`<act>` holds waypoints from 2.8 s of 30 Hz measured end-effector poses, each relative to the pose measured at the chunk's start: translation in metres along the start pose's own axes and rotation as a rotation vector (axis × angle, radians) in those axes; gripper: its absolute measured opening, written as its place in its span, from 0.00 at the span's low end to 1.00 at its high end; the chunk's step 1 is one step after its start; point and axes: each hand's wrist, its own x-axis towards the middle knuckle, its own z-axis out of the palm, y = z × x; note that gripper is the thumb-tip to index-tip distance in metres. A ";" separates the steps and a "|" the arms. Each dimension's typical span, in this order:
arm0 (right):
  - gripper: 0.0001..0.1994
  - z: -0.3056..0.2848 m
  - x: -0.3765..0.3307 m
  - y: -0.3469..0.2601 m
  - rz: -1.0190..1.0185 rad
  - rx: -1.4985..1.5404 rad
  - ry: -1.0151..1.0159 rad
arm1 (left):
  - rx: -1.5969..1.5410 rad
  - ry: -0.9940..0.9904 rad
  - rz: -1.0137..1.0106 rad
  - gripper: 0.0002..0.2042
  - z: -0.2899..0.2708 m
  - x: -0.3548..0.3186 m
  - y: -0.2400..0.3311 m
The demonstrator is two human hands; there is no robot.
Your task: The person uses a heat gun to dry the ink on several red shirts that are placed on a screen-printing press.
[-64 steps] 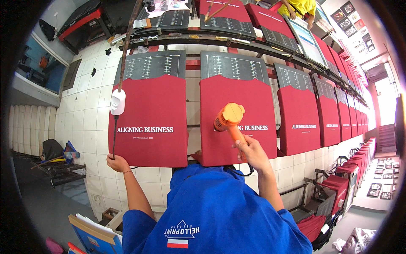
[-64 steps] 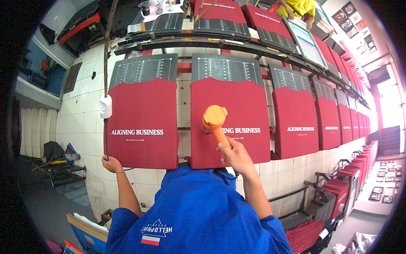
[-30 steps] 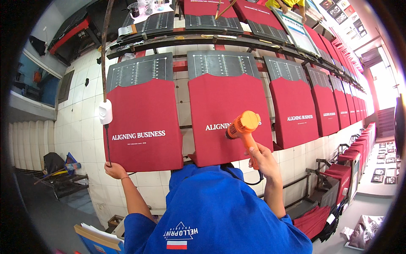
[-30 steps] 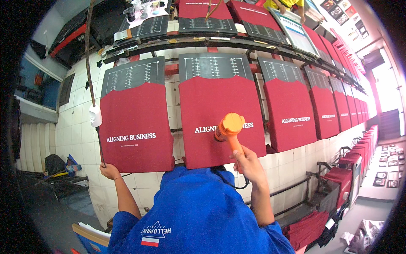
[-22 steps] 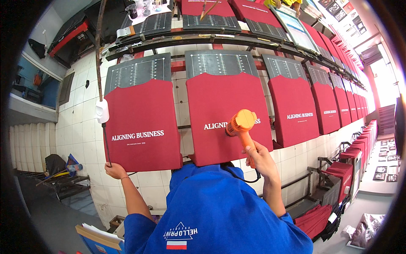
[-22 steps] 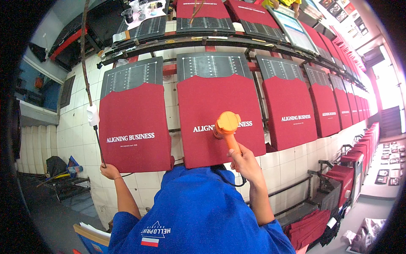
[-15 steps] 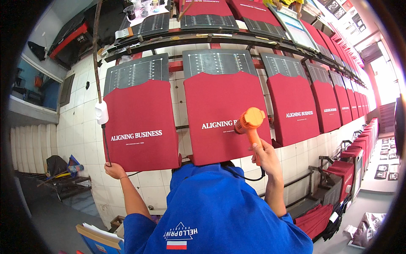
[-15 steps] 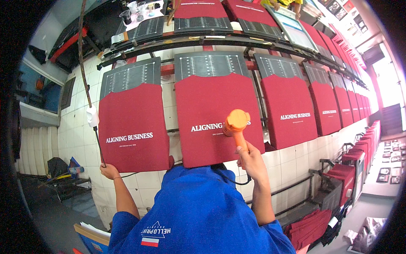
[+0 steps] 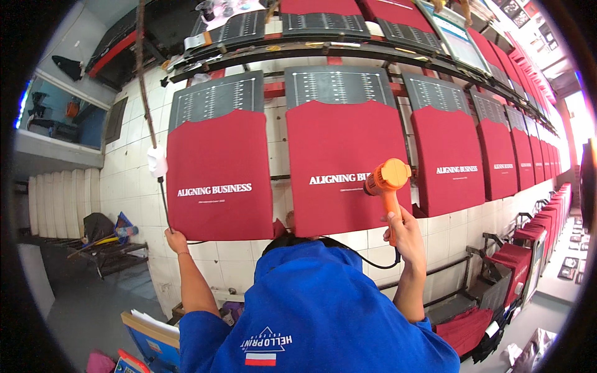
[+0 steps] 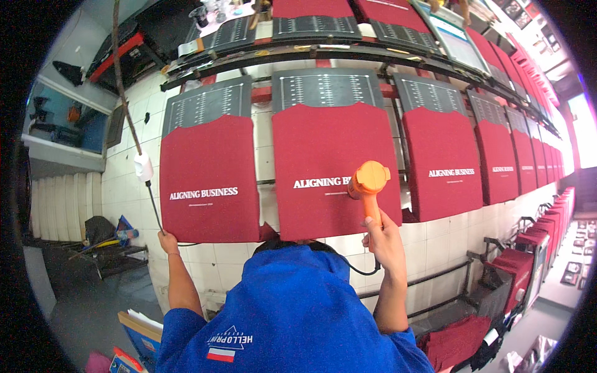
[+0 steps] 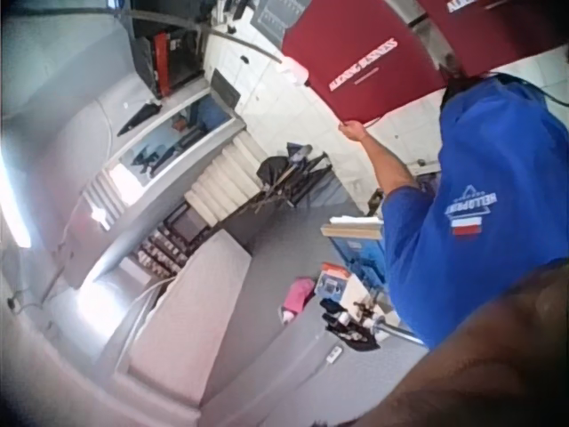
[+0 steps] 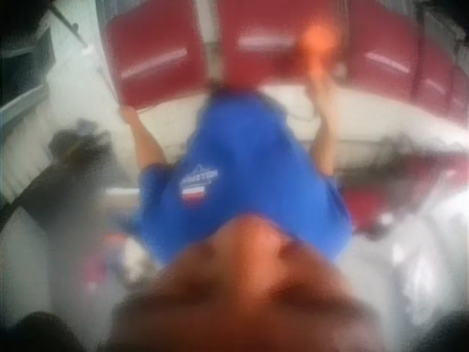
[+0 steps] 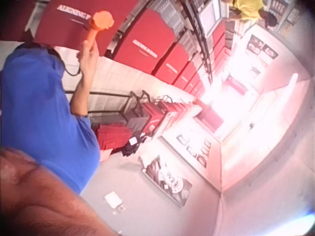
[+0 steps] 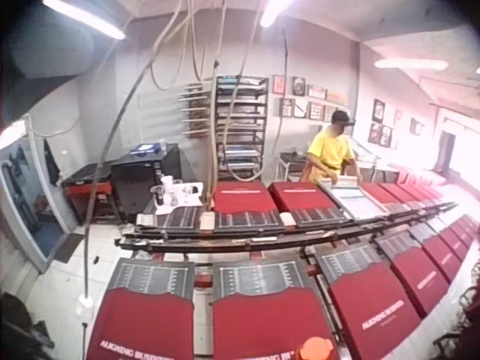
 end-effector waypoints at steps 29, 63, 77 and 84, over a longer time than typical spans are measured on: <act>0.16 0.358 -0.049 -0.053 0.099 0.105 -0.106 | -0.340 -0.677 0.342 0.19 -0.030 0.090 0.063; 0.13 0.339 -0.047 -0.030 0.075 0.137 -0.078 | -0.474 -0.552 0.391 0.23 -0.025 0.083 0.064; 0.13 0.348 -0.044 -0.029 0.054 0.171 -0.165 | -0.530 -0.590 0.285 0.22 -0.035 0.043 0.019; 0.13 0.351 -0.043 -0.029 0.070 0.139 -0.183 | -0.536 -0.563 0.297 0.21 -0.037 0.043 0.023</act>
